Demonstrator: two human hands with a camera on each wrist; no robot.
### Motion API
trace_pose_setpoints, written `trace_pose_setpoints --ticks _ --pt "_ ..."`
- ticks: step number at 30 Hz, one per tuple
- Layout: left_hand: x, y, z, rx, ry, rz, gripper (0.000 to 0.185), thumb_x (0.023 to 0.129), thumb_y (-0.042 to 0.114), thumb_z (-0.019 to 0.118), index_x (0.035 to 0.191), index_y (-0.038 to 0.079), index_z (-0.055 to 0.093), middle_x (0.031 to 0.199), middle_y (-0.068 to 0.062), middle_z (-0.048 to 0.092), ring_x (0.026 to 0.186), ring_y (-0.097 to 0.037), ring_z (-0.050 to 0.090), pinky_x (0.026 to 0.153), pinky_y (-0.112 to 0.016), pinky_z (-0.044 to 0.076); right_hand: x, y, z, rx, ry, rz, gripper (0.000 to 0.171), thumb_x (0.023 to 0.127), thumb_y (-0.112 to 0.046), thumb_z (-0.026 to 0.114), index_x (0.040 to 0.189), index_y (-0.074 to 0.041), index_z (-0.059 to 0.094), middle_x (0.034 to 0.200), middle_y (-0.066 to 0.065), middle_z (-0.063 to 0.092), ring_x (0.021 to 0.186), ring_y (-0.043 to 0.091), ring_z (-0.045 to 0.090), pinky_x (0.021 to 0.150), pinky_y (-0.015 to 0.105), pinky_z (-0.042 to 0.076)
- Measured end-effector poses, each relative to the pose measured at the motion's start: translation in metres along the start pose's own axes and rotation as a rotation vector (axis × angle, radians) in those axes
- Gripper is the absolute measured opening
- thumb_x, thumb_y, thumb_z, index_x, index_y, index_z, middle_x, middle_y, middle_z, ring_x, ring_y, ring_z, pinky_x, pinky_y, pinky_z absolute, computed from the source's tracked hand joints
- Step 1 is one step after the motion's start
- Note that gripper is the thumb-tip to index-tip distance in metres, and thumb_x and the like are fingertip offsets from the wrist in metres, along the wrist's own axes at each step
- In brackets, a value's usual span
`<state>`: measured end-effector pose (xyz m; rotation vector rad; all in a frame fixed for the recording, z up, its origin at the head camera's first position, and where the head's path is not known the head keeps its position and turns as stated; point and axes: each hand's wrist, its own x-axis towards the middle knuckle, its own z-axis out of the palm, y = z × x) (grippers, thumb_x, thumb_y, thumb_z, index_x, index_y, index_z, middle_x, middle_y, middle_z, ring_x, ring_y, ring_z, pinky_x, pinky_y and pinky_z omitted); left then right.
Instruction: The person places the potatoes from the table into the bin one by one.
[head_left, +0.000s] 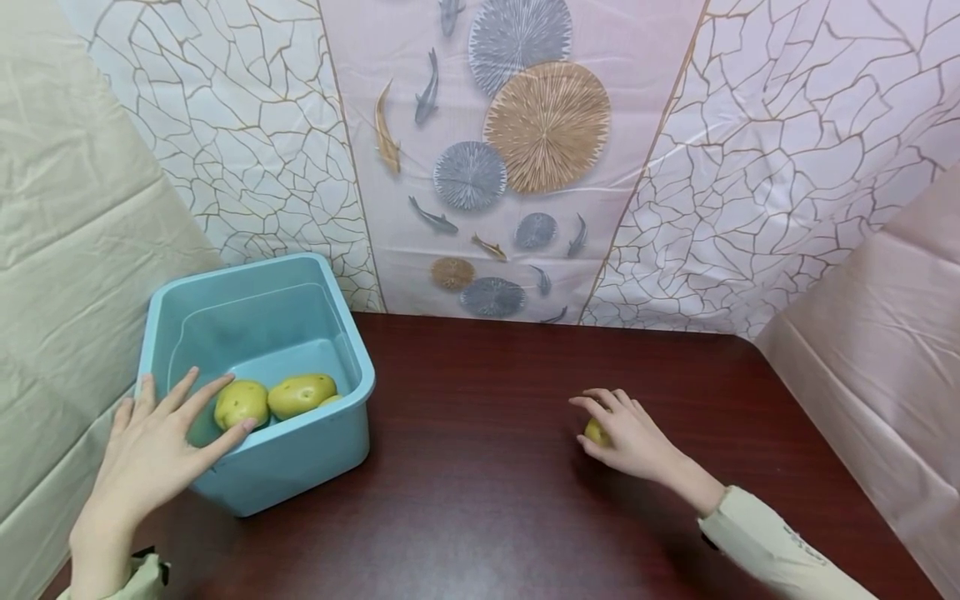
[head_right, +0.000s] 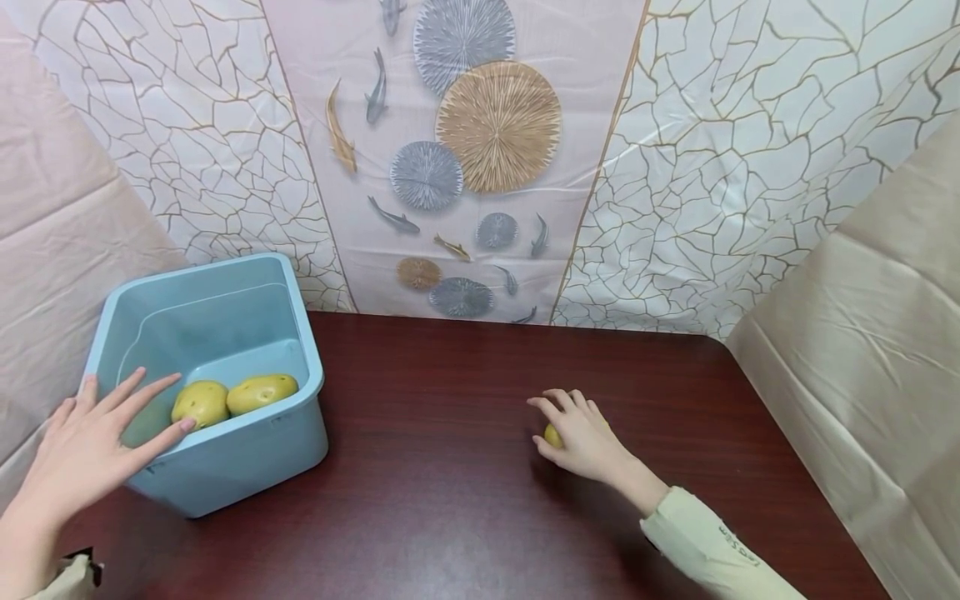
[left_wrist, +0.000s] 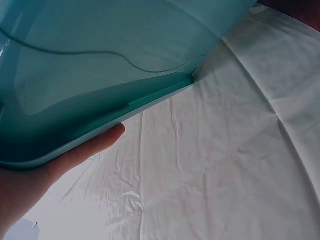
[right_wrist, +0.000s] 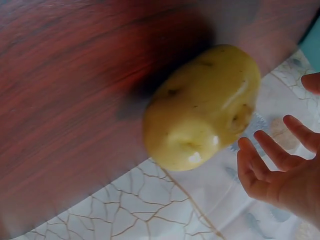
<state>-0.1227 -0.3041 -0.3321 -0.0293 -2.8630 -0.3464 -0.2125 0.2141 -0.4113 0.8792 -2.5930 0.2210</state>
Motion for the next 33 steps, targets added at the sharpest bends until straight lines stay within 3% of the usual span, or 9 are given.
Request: trace_pose_setpoints --ticks 20,33 --pt "0.000 0.000 0.000 -0.005 0.005 0.001 0.071 0.078 0.059 0.052 0.135 0.018 0.038 0.138 -0.031 0.029 0.123 -0.064 -0.001 0.094 -0.069 0.004 -0.014 0.022 0.011 -0.016 -0.100 0.048 0.054 0.069 -0.035 0.070 0.118 -0.017 0.055 0.118 0.011 0.053 0.102 0.031 0.048 0.070 0.039 0.034" --pt "0.000 0.001 0.000 -0.006 0.009 0.002 0.071 0.078 0.059 0.052 0.135 0.019 0.038 0.138 -0.031 0.030 0.122 -0.064 -0.001 0.094 -0.069 0.004 -0.021 0.027 0.016 -0.024 -0.092 0.054 0.060 0.063 -0.039 0.074 0.117 -0.020 0.056 0.116 0.011 0.054 0.101 0.031 0.047 0.067 0.037 0.033"
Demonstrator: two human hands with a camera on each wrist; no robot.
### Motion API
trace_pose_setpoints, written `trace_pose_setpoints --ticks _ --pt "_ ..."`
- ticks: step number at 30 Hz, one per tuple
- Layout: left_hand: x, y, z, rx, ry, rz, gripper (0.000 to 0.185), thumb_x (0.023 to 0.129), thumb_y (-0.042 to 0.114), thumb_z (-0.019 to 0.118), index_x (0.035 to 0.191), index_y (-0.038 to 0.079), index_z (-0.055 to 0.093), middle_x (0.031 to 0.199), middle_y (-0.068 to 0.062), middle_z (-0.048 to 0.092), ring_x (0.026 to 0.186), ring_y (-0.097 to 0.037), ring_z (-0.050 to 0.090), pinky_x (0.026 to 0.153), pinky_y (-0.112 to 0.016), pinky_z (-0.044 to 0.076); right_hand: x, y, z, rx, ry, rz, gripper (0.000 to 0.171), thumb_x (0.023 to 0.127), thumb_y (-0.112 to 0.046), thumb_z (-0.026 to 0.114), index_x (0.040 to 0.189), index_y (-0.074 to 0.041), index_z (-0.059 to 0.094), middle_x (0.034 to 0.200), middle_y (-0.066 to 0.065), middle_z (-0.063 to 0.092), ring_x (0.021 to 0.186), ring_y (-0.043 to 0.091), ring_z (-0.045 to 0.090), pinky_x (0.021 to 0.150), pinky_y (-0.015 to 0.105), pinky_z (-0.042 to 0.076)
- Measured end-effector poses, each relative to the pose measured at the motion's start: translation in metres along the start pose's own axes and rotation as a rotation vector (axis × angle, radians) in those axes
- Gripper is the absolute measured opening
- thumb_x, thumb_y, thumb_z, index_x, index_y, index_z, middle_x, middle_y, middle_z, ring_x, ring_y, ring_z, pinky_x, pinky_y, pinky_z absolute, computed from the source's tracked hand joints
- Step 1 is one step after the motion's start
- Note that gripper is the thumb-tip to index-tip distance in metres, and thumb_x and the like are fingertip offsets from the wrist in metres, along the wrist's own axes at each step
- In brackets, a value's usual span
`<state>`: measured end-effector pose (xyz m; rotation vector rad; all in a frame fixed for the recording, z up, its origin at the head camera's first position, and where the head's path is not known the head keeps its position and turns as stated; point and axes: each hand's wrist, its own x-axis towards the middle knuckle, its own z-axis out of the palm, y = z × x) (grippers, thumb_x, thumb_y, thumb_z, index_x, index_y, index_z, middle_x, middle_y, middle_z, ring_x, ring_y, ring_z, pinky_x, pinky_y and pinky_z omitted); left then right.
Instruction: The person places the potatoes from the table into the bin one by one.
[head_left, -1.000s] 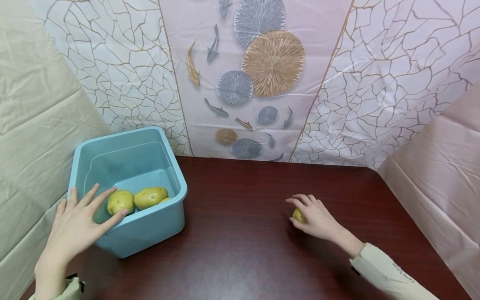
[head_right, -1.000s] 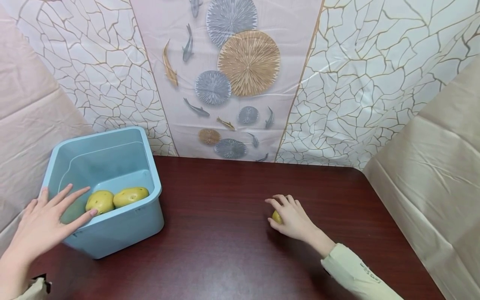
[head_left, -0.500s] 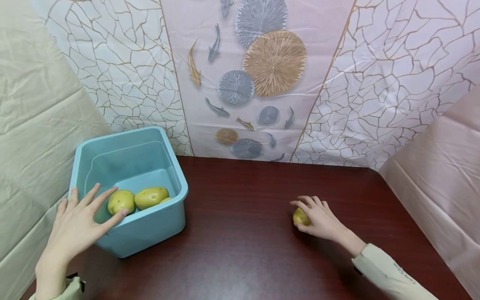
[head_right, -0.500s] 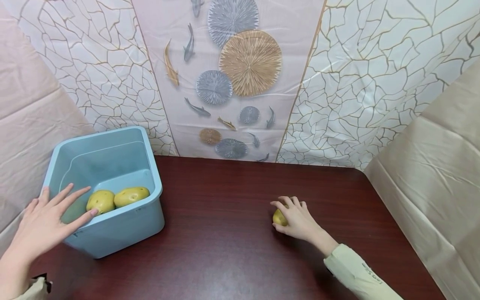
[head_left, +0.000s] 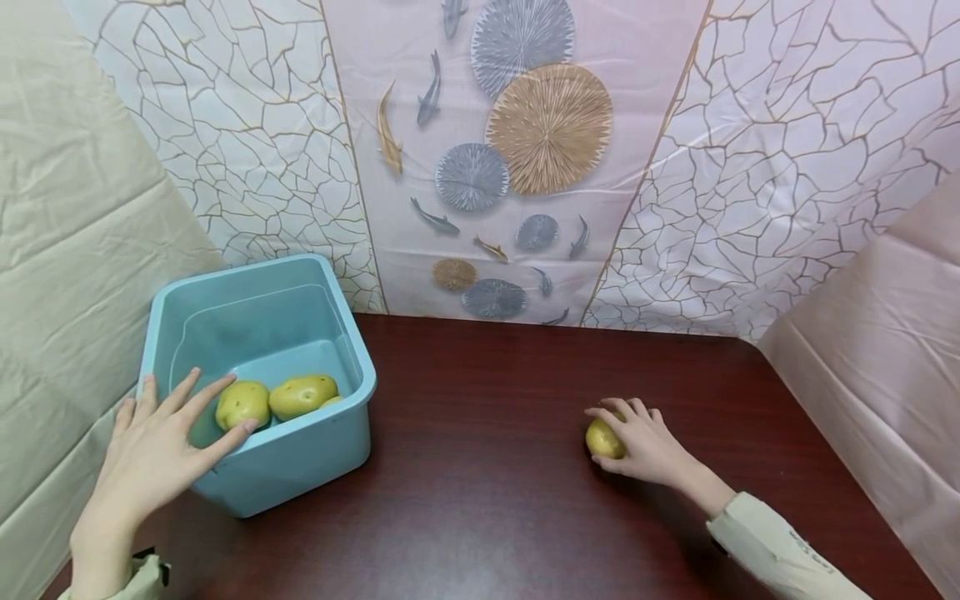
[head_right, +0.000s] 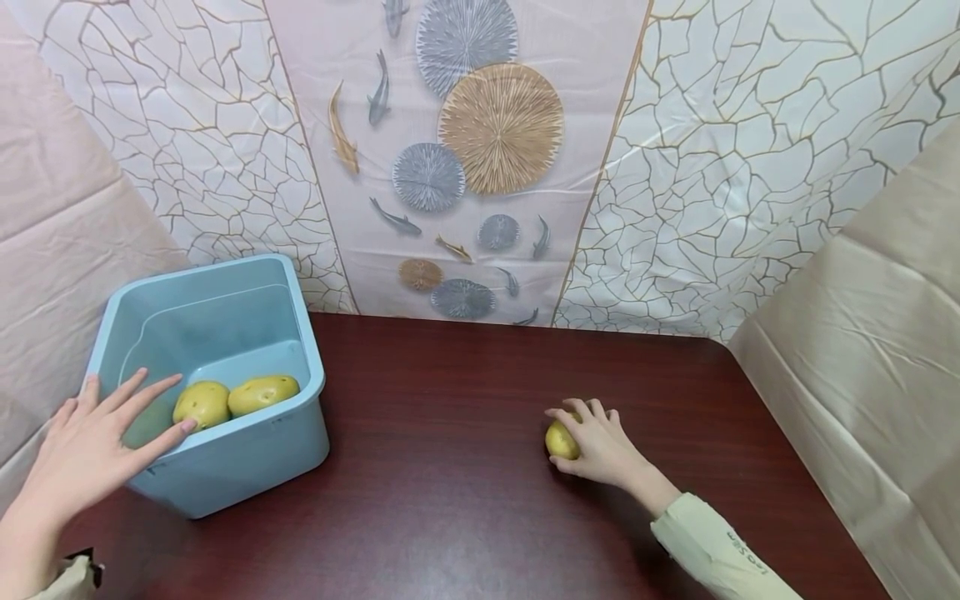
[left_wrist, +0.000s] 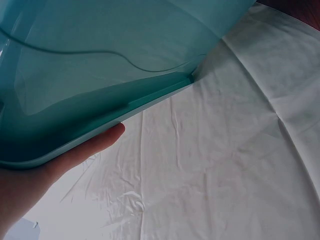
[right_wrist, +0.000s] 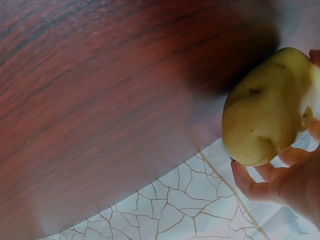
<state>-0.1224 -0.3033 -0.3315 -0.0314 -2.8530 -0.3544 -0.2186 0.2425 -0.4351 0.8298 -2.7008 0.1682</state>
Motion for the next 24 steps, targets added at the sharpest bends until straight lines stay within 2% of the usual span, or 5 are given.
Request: trace_pose_setpoints --ticks 9,24 --pt "0.0005 0.0003 -0.0001 0.000 -0.003 -0.003 0.071 0.078 0.058 0.053 0.135 0.019 0.038 0.137 -0.031 0.030 0.122 -0.064 0.000 0.093 -0.069 0.005 -0.0024 0.0019 0.0055 0.016 -0.060 0.033 0.065 0.062 -0.040 0.074 0.120 -0.020 0.054 0.118 0.012 0.052 0.101 0.032 0.046 0.065 0.038 0.034" --pt "0.0002 -0.0007 0.0004 0.001 -0.004 -0.006 0.071 0.078 0.059 0.052 0.136 0.019 0.037 0.138 -0.031 0.029 0.122 -0.064 -0.001 0.094 -0.069 0.003 -0.0025 0.0024 0.0102 0.028 -0.051 0.033 0.063 0.060 -0.039 0.076 0.117 -0.020 0.056 0.112 0.009 0.053 0.097 0.028 0.046 0.061 0.034 0.032"
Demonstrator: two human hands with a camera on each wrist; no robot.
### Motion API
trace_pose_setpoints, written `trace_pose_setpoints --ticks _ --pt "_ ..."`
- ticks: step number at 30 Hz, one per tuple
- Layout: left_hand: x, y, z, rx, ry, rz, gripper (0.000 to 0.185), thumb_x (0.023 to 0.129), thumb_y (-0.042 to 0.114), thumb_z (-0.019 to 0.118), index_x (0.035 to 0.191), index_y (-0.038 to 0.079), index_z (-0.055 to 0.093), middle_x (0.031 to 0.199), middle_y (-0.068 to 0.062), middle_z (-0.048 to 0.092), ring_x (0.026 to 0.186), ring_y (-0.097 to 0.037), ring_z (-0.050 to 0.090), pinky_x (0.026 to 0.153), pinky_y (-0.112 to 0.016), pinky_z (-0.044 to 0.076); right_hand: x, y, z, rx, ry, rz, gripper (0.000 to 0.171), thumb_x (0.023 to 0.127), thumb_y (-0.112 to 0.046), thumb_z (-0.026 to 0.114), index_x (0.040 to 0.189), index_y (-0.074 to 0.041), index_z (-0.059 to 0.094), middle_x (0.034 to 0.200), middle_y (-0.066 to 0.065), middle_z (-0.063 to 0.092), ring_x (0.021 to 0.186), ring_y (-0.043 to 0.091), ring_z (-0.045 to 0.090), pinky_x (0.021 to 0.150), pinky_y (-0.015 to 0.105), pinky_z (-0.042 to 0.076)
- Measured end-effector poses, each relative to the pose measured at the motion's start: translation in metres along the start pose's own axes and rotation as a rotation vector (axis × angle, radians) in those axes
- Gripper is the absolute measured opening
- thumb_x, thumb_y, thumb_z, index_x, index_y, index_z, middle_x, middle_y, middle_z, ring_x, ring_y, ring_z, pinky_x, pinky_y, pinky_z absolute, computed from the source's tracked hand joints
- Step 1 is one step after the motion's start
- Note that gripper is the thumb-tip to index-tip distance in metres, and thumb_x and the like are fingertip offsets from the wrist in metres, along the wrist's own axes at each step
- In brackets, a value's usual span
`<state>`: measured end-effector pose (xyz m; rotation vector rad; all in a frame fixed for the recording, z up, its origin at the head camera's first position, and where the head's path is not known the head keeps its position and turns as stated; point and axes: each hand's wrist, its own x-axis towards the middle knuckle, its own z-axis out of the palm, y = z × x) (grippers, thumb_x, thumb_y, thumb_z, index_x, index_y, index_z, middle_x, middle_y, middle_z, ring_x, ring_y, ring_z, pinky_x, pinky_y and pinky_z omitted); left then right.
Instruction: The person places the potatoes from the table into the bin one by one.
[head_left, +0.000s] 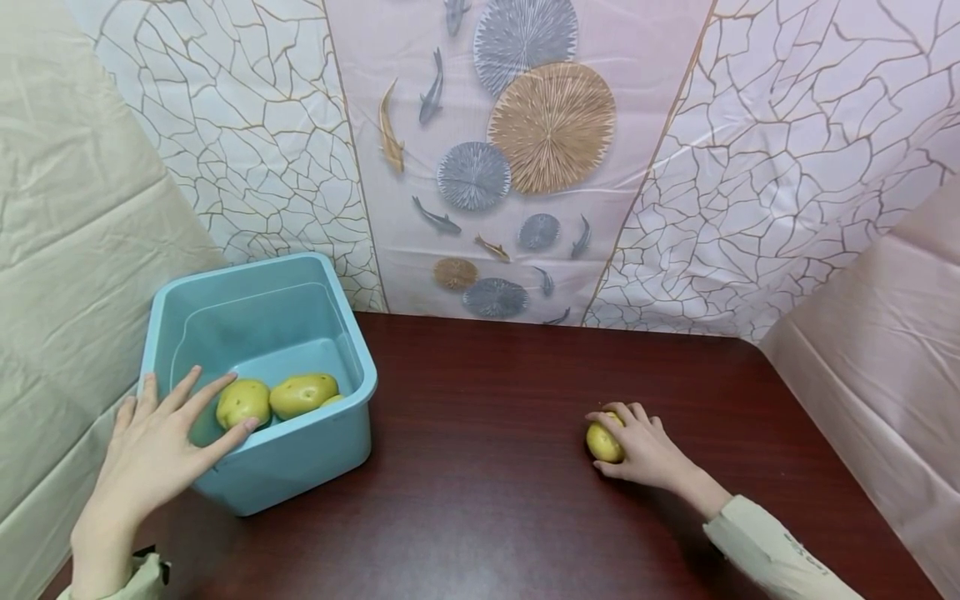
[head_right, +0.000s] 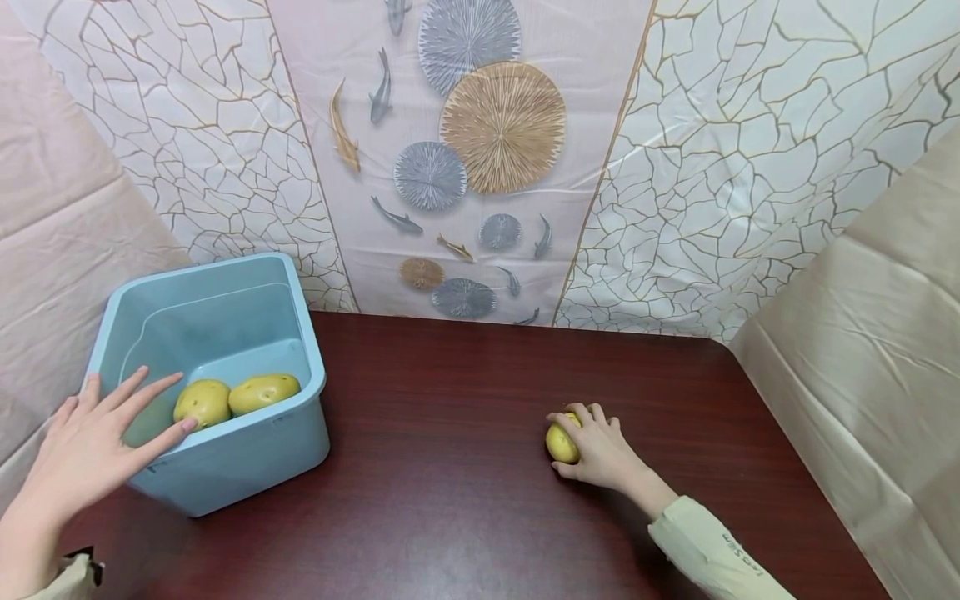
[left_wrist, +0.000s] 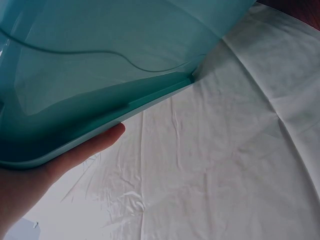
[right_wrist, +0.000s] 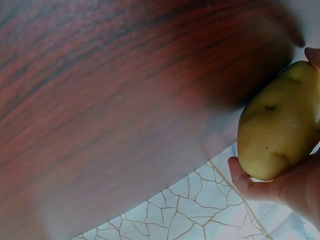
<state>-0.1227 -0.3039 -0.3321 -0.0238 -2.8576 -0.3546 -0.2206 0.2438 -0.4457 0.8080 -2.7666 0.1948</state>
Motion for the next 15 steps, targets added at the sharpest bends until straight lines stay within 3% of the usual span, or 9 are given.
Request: trace_pose_setpoints --ticks 15 --pt "-0.0004 0.0004 -0.0007 0.002 0.002 0.001 0.071 0.078 0.059 0.051 0.135 0.019 0.037 0.138 -0.031 0.030 0.122 -0.064 0.000 0.094 -0.069 0.004 0.0005 -0.0006 0.0005 -0.008 0.007 -0.002 0.061 0.059 -0.039 0.076 0.114 -0.020 0.057 0.110 0.006 0.053 0.095 0.027 0.046 0.061 0.033 0.032"
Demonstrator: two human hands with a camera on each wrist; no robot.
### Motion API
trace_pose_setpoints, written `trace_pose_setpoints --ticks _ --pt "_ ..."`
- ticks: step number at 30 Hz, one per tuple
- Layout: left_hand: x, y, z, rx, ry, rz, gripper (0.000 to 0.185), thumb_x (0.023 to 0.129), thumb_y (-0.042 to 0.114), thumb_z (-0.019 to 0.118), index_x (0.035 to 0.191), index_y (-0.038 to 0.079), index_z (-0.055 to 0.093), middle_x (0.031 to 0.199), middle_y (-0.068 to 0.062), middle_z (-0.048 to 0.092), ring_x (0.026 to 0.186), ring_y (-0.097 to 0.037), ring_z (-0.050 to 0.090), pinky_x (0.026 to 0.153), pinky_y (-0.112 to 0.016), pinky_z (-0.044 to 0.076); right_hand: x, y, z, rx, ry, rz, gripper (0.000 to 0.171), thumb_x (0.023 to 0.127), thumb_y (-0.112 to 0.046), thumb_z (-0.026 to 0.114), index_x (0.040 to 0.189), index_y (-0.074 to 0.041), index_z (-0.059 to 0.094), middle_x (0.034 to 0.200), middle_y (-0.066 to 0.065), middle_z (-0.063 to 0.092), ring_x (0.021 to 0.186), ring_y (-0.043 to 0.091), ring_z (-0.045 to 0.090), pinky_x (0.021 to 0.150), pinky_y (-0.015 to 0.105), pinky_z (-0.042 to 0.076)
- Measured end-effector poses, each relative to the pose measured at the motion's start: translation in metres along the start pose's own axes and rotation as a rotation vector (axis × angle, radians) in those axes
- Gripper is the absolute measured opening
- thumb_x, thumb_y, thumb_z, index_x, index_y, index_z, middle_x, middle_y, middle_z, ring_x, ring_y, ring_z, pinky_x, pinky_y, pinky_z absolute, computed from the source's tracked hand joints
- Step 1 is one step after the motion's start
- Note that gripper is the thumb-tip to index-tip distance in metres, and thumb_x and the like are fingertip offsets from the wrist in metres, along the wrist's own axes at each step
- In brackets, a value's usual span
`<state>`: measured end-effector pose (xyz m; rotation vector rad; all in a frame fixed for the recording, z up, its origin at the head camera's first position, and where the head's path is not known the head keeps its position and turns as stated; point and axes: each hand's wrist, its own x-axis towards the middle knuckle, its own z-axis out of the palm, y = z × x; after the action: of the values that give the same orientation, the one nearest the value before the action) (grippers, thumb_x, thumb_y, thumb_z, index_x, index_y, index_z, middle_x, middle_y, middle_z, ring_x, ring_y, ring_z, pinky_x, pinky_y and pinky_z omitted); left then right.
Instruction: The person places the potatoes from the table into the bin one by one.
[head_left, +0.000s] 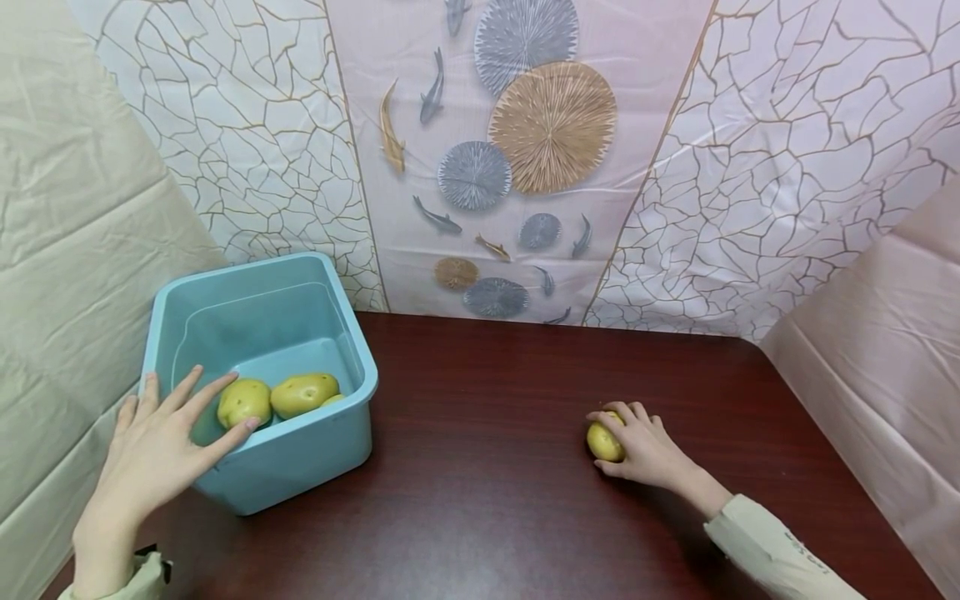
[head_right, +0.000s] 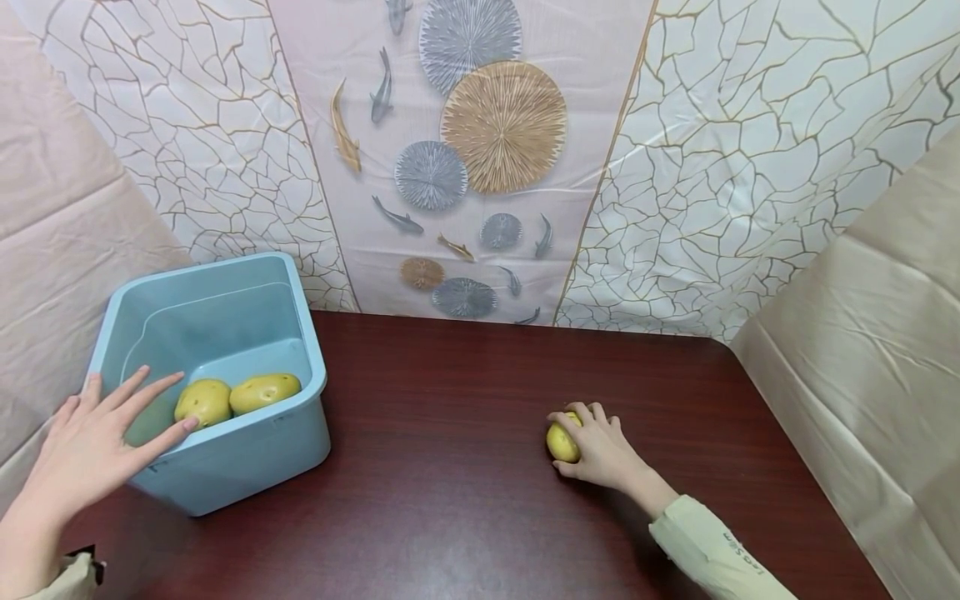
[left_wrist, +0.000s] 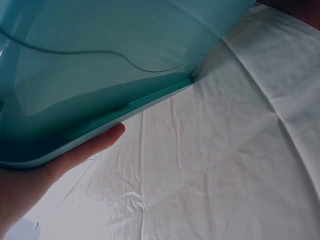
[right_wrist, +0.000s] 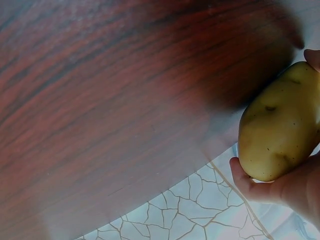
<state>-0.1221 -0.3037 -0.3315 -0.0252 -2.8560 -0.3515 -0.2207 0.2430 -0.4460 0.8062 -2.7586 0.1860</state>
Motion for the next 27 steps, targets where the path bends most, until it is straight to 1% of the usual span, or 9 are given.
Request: trace_pose_setpoints --ticks 9,16,20,27 --pt "0.0003 0.0005 0.0004 0.002 0.001 0.000 0.071 0.078 0.059 0.052 0.135 0.019 0.038 0.137 -0.031 0.030 0.122 -0.064 0.000 0.094 -0.070 0.004 -0.0009 0.0020 -0.0001 -0.005 0.003 -0.004 0.061 0.060 -0.039 0.076 0.114 -0.020 0.057 0.109 0.005 0.053 0.095 0.027 0.047 0.061 0.033 0.033" --pt "0.0000 0.0008 0.0003 -0.002 0.004 0.001 0.071 0.078 0.059 0.052 0.135 0.020 0.038 0.138 -0.030 0.030 0.123 -0.063 -0.001 0.094 -0.070 0.003 -0.0016 0.0023 -0.0019 -0.005 0.026 0.003 0.060 0.059 -0.038 0.077 0.112 -0.018 0.058 0.106 0.005 0.054 0.093 0.027 0.048 0.060 0.033 0.034" --pt "0.0002 0.0006 0.0002 -0.004 0.001 0.002 0.071 0.078 0.058 0.053 0.135 0.020 0.038 0.138 -0.031 0.030 0.123 -0.063 -0.001 0.095 -0.070 0.003 -0.0018 0.0031 -0.0024 -0.007 0.018 0.009 0.060 0.059 -0.039 0.076 0.112 -0.018 0.057 0.106 0.005 0.054 0.094 0.028 0.048 0.060 0.034 0.034" --pt "-0.0001 0.0002 0.0003 -0.009 -0.001 0.003 0.070 0.078 0.058 0.053 0.135 0.019 0.037 0.138 -0.031 0.029 0.123 -0.063 -0.003 0.096 -0.069 0.002 -0.0011 0.0039 -0.0017 0.000 0.038 -0.005 0.060 0.058 -0.038 0.077 0.111 -0.018 0.058 0.104 0.004 0.054 0.092 0.026 0.048 0.059 0.032 0.033"
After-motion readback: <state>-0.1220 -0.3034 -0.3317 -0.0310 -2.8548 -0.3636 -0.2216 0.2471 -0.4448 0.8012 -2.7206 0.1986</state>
